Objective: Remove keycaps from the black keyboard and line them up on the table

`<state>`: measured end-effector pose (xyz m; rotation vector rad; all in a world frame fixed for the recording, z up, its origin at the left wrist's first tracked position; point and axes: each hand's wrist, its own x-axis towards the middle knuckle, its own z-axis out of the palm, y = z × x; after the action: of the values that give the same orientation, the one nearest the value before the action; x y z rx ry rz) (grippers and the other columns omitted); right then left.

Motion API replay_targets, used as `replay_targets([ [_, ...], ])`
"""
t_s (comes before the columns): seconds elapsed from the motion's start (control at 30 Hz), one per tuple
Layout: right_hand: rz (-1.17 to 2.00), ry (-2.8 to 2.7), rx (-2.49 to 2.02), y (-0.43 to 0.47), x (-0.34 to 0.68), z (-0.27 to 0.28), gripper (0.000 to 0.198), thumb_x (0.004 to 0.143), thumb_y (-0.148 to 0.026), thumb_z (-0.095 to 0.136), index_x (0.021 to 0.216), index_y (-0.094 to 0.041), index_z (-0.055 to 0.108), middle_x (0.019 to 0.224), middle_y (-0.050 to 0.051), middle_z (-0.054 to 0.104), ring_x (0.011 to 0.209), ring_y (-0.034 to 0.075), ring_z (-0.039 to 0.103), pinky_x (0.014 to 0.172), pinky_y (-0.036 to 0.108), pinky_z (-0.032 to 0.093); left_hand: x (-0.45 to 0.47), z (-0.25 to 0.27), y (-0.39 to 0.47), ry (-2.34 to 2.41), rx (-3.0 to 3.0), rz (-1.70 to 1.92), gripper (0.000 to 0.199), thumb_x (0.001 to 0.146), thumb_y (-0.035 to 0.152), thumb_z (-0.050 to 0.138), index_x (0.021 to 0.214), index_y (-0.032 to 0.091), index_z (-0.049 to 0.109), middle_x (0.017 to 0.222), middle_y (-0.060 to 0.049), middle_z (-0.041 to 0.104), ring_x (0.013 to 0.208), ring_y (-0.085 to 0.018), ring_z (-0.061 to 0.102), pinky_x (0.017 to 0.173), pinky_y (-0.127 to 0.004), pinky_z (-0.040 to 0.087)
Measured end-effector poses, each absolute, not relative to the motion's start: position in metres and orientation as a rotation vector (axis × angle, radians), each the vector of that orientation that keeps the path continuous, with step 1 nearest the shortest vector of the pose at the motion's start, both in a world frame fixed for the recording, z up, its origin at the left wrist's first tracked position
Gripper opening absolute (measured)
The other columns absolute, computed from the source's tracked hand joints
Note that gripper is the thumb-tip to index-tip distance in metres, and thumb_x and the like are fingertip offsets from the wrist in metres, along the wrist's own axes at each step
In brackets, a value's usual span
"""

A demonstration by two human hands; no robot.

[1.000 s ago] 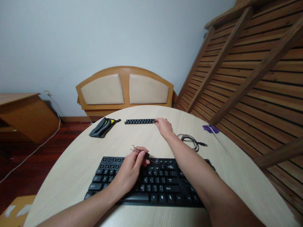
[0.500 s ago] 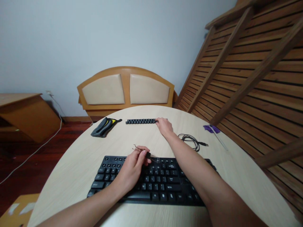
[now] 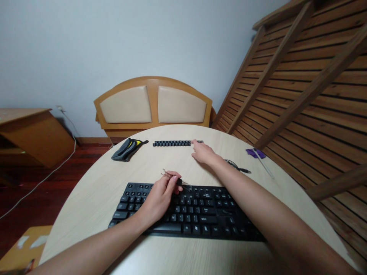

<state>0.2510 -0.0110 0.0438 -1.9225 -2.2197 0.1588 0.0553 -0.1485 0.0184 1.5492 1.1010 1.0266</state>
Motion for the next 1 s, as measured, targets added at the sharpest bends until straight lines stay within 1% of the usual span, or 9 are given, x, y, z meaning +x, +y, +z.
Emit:
replay_targets([
  [0.1,0.235,-2.334,-1.806,-0.052,0.258,0.054,0.041,0.087,-0.029,0.06,0.127,-0.019,0.055,0.119,0.012,0.067,0.109,0.028,0.062,0.09,0.036,0.045,0.056,0.02,-0.149,1.108,1.581,1.026,0.03,0.098,0.039,0.04,0.105,0.016,0.057,0.079,-0.002,0.064,0.074,-0.019,0.063,0.073,-0.031,0.049],
  [0.2,0.333,-2.465,-1.645,-0.098,0.271,0.059,0.032,0.089,-0.035,0.059,0.118,-0.02,0.063,0.118,0.009,0.068,0.111,0.025,0.06,0.096,0.034,0.044,0.056,0.019,-0.15,1.11,1.631,1.021,0.03,0.099,0.038,0.039,0.103,0.016,0.059,0.08,-0.002,0.064,0.075,-0.018,0.064,0.074,-0.031,0.048],
  [0.3,0.543,-2.598,-1.309,-0.134,0.285,0.058,0.038,0.091,-0.042,0.057,0.123,-0.021,0.061,0.121,0.009,0.065,0.116,0.025,0.056,0.1,0.038,0.043,0.056,0.018,-0.15,1.112,1.66,1.018,0.031,0.099,0.039,0.039,0.104,0.016,0.058,0.077,-0.001,0.064,0.074,-0.018,0.063,0.074,-0.032,0.048],
  [0.4,0.698,-2.556,-1.174,-0.154,0.292,0.051,0.039,0.091,-0.041,0.058,0.127,-0.024,0.057,0.124,0.007,0.062,0.118,0.023,0.054,0.102,0.038,0.043,0.057,0.019,-0.15,1.114,1.668,1.014,0.031,0.099,0.039,0.038,0.106,0.016,0.057,0.077,-0.001,0.064,0.074,-0.019,0.063,0.074,-0.032,0.048],
  [0.6,0.68,-2.46,-1.157,-0.162,0.288,0.037,0.04,0.093,-0.039,0.057,0.131,-0.025,0.053,0.128,0.007,0.059,0.121,0.023,0.051,0.105,0.04,0.04,0.057,0.031,-0.159,1.137,1.726,1.01,0.027,0.099,0.035,0.038,0.105,0.017,0.057,0.079,-0.002,0.065,0.075,-0.019,0.064,0.075,-0.032,0.047],
  [0.73,0.636,-2.427,-1.167,-0.164,0.281,0.034,0.036,0.092,-0.036,0.06,0.125,-0.025,0.054,0.124,0.007,0.061,0.119,0.022,0.052,0.104,0.039,0.041,0.057,0.036,-0.165,1.142,1.749,1.051,0.027,0.099,0.037,0.039,0.106,0.018,0.057,0.078,-0.001,0.065,0.074,-0.019,0.064,0.075,-0.031,0.047],
  [0.87,0.612,-2.406,-1.163,-0.166,0.275,0.03,0.026,0.091,-0.034,0.062,0.115,-0.025,0.057,0.122,0.006,0.062,0.117,0.023,0.053,0.1,0.039,0.043,0.059,0.032,-0.162,1.141,1.707,1.075,0.028,0.098,0.037,0.038,0.101,0.017,0.057,0.08,-0.002,0.064,0.072,-0.018,0.065,0.073,-0.031,0.049],
  [0.93,0.611,-2.39,-1.173,-0.166,0.273,0.028,0.025,0.091,-0.034,0.062,0.113,-0.025,0.057,0.121,0.006,0.062,0.116,0.022,0.053,0.099,0.038,0.043,0.059,0.029,-0.16,1.142,1.69,1.08,0.028,0.098,0.038,0.038,0.099,0.017,0.057,0.081,-0.002,0.063,0.071,-0.018,0.065,0.072,-0.03,0.049],
  [1.0,0.603,-2.367,-1.186,-0.167,0.272,0.027,0.023,0.091,-0.033,0.06,0.113,-0.024,0.057,0.119,0.006,0.063,0.115,0.022,0.054,0.099,0.038,0.044,0.059,0.027,-0.159,1.157,1.684,1.08,0.028,0.098,0.038,0.038,0.099,0.017,0.056,0.078,-0.001,0.063,0.071,-0.018,0.064,0.072,-0.03,0.049],
])
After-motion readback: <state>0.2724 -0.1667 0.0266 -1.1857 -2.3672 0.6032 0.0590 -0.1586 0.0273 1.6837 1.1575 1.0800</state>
